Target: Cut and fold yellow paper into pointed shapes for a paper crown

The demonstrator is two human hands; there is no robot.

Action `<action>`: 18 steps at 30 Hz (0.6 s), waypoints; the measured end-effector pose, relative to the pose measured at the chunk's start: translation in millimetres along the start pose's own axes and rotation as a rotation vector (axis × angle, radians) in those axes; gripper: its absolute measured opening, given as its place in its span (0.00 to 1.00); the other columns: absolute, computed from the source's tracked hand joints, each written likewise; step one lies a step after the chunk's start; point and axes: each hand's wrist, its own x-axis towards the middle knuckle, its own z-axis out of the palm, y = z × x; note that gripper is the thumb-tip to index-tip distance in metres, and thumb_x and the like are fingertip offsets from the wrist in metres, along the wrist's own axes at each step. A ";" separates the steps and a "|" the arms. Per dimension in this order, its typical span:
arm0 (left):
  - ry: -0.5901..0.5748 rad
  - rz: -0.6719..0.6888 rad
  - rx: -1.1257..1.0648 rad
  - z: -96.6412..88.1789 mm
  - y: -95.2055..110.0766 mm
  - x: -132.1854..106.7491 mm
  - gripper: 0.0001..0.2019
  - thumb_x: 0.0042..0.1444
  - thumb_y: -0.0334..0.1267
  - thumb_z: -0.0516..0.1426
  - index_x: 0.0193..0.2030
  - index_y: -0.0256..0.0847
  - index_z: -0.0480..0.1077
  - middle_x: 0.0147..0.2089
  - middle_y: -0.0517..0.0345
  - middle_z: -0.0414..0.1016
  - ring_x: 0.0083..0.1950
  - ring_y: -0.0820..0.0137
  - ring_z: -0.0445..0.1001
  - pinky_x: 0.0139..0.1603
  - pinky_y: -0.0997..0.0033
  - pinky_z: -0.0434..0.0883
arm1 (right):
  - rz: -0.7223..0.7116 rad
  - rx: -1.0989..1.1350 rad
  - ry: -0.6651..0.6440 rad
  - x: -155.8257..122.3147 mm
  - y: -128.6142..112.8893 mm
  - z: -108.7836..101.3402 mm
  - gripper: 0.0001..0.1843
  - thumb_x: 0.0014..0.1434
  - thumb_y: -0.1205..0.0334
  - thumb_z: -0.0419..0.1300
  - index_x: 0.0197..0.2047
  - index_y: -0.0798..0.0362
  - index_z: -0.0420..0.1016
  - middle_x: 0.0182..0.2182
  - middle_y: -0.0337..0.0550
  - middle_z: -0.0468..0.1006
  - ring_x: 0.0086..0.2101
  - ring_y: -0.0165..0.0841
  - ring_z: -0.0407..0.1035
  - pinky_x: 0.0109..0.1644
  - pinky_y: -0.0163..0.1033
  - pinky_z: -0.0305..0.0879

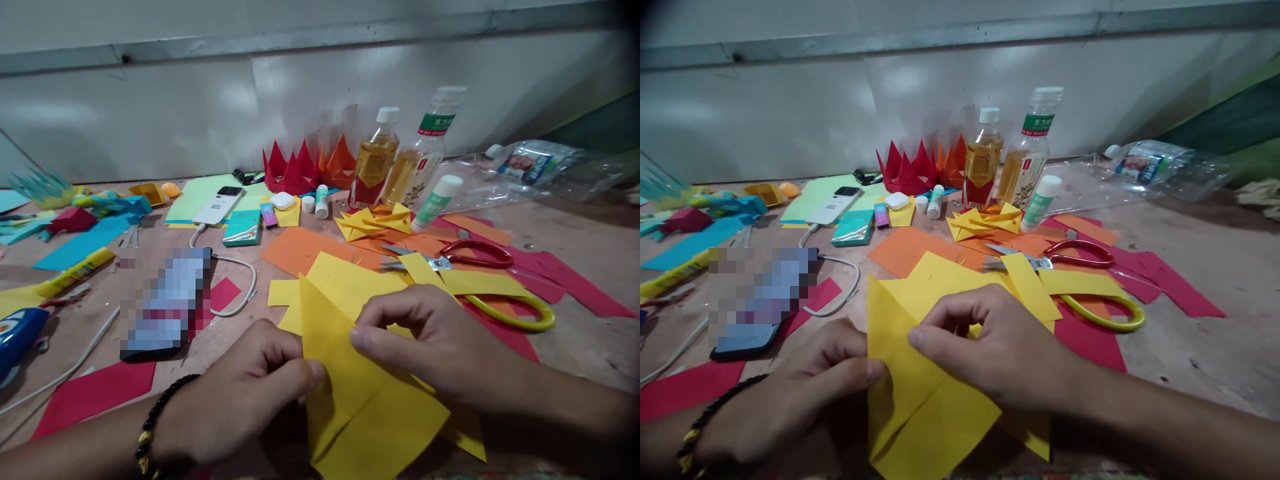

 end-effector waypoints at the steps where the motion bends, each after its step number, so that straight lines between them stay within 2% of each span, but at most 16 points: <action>1: -0.010 0.014 -0.012 0.0 -0.7 0.7 0.20 0.66 0.48 0.61 0.26 0.40 0.70 0.27 0.63 0.67 0.28 0.74 0.61 0.31 0.75 0.62 | 0.013 0.025 0.003 0.1 -1.0 1.2 0.13 0.60 0.53 0.75 0.27 0.50 0.82 0.23 0.33 0.76 0.25 0.25 0.65 0.29 0.30 0.62; 3: -0.012 0.031 -0.028 -1.2 -4.6 1.8 0.22 0.69 0.51 0.60 0.26 0.39 0.70 0.27 0.63 0.67 0.29 0.74 0.61 0.31 0.75 0.62 | 0.017 0.039 0.014 0.4 -2.2 1.7 0.11 0.60 0.55 0.75 0.29 0.49 0.84 0.24 0.32 0.76 0.26 0.25 0.65 0.29 0.30 0.61; 6: -0.020 0.010 -0.068 -4.1 -11.2 1.9 0.26 0.72 0.57 0.58 0.30 0.38 0.73 0.30 0.58 0.72 0.32 0.72 0.66 0.34 0.72 0.65 | 0.016 -0.009 -0.018 0.5 -1.7 -0.4 0.12 0.60 0.54 0.74 0.29 0.50 0.83 0.25 0.33 0.78 0.28 0.26 0.66 0.31 0.30 0.62; 9: 0.002 0.020 -0.141 -5.4 -10.9 2.1 0.27 0.70 0.62 0.59 0.32 0.39 0.75 0.33 0.56 0.74 0.35 0.69 0.68 0.37 0.71 0.67 | 0.060 0.000 -0.065 -0.4 1.7 -2.2 0.15 0.63 0.51 0.71 0.29 0.50 0.83 0.26 0.35 0.78 0.28 0.27 0.67 0.30 0.31 0.62; 11: 0.054 0.043 -0.111 -5.1 -7.8 3.5 0.27 0.67 0.63 0.61 0.30 0.39 0.73 0.32 0.59 0.71 0.33 0.71 0.65 0.34 0.73 0.65 | 0.062 0.021 -0.012 -0.2 4.3 -3.4 0.17 0.64 0.49 0.70 0.28 0.50 0.82 0.25 0.35 0.77 0.26 0.26 0.65 0.27 0.31 0.59; 14: 0.115 0.064 0.023 -4.4 -5.7 7.0 0.28 0.70 0.61 0.60 0.28 0.39 0.68 0.28 0.65 0.63 0.29 0.75 0.57 0.29 0.76 0.58 | 0.038 0.034 0.103 2.9 6.7 -6.2 0.17 0.63 0.48 0.71 0.28 0.50 0.82 0.25 0.35 0.77 0.26 0.27 0.66 0.26 0.31 0.60; 18: 0.113 0.064 0.001 -6.3 -11.0 11.1 0.25 0.73 0.60 0.57 0.34 0.40 0.72 0.31 0.65 0.66 0.31 0.75 0.58 0.31 0.75 0.60 | 0.066 0.055 0.118 8.2 7.5 -9.9 0.16 0.63 0.44 0.71 0.33 0.47 0.87 0.32 0.39 0.86 0.31 0.33 0.75 0.29 0.32 0.67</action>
